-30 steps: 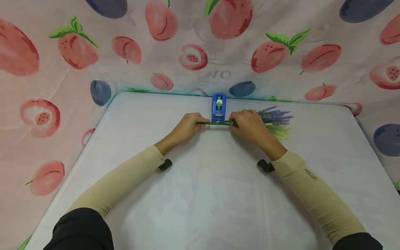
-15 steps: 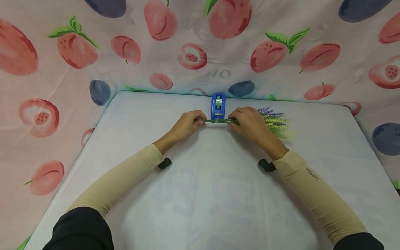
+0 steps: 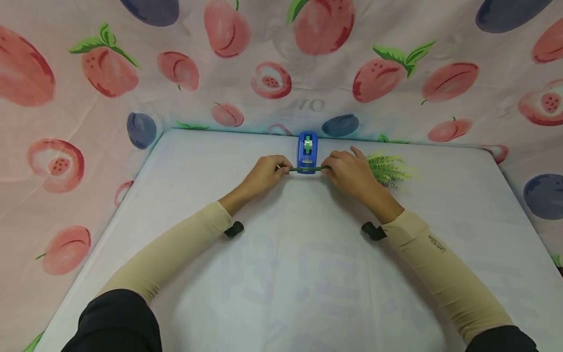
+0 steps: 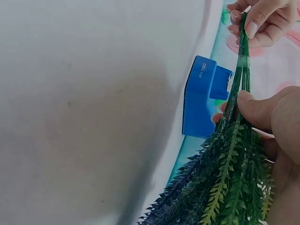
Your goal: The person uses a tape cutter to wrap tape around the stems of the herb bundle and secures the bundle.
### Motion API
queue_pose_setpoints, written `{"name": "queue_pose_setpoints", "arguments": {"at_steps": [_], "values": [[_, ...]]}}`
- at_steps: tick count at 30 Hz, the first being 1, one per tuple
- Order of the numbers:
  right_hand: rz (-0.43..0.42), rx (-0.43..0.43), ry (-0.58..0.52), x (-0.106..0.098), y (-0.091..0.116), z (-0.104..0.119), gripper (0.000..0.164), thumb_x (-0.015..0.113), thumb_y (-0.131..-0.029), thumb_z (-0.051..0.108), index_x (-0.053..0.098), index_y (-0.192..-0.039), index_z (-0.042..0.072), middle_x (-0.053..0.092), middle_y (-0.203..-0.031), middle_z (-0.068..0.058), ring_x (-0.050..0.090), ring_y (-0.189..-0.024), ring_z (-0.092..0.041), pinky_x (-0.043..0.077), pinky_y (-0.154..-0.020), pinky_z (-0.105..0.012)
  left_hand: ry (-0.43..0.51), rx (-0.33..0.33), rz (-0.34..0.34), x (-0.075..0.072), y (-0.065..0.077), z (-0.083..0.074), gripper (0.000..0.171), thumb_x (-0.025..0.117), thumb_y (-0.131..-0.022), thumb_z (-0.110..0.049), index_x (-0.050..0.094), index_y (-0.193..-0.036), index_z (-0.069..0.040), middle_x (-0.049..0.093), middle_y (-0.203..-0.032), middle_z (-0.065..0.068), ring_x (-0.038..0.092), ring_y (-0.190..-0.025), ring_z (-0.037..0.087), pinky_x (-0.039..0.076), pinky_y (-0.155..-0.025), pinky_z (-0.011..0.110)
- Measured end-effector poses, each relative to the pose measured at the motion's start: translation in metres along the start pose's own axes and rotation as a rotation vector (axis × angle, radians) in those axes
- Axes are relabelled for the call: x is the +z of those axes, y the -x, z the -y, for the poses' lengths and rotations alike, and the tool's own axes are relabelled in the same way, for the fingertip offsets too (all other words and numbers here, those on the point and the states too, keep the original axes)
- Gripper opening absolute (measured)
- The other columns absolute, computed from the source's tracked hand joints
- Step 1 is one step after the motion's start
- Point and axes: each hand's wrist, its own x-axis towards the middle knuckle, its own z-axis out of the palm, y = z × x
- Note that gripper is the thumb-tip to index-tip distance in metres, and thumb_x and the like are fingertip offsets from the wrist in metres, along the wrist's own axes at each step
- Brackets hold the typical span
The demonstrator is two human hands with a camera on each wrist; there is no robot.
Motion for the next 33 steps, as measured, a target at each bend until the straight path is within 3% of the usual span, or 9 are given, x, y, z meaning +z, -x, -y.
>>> {"name": "queue_pose_setpoints", "arguments": {"at_steps": [11,19,23,27,30,33], "values": [[0.059,0.018,0.107,0.007,-0.012,0.004,0.026,0.08,-0.089,0.024,0.075,-0.11,0.009,0.072,-0.106,-0.009,0.064,-0.109,-0.034,0.028,-0.115,-0.065,0.18,-0.121,0.063,-0.002,-0.005,0.004,0.02,0.053,-0.104,-0.006,0.07,-0.113,-0.006,0.072,-0.101,0.015,0.067,-0.094,0.026,0.05,-0.074,0.03],[-0.031,-0.059,0.215,0.016,-0.016,0.005,0.022,0.08,-0.089,0.018,0.074,-0.105,0.005,0.075,-0.101,-0.012,0.068,-0.1,-0.034,0.04,-0.109,-0.059,0.22,-0.189,0.094,-0.002,-0.01,0.003,0.021,0.051,-0.102,-0.003,0.069,-0.114,-0.005,0.069,-0.098,0.018,0.061,-0.088,0.028,0.046,-0.07,0.03],[-0.106,-0.129,0.255,0.02,-0.014,0.004,0.018,0.081,-0.088,0.017,0.076,-0.097,0.002,0.067,-0.097,-0.014,0.068,-0.085,-0.031,0.05,-0.098,-0.054,0.134,-0.175,0.09,0.0,-0.013,0.003,0.014,0.061,-0.1,-0.011,0.069,-0.112,-0.009,0.069,-0.103,0.011,0.06,-0.093,0.023,0.049,-0.077,0.033],[-0.181,-0.179,0.278,0.023,-0.013,0.003,0.019,0.081,-0.087,0.015,0.077,-0.097,-0.001,0.058,-0.093,-0.015,0.063,-0.072,-0.028,0.055,-0.084,-0.049,-0.02,-0.067,0.051,0.004,-0.016,0.003,0.013,0.068,-0.098,-0.011,0.072,-0.11,-0.008,0.068,-0.108,0.009,0.06,-0.101,0.022,0.05,-0.09,0.036],[-0.169,-0.173,0.258,0.023,-0.013,0.003,0.022,0.08,-0.088,0.015,0.077,-0.103,-0.001,0.06,-0.091,-0.015,0.062,-0.068,-0.027,0.056,-0.073,-0.045,-0.109,0.0,0.01,0.004,-0.016,0.002,0.013,0.068,-0.097,-0.008,0.075,-0.109,-0.006,0.069,-0.108,0.009,0.063,-0.104,0.022,0.051,-0.094,0.036],[-0.11,-0.123,0.182,0.019,-0.013,0.005,0.028,0.079,-0.089,0.015,0.075,-0.113,0.001,0.063,-0.093,-0.014,0.063,-0.068,-0.027,0.056,-0.066,-0.043,-0.146,0.025,-0.005,0.004,-0.016,0.001,0.015,0.068,-0.097,-0.006,0.077,-0.109,-0.004,0.07,-0.109,0.009,0.065,-0.106,0.023,0.052,-0.096,0.036]]}}
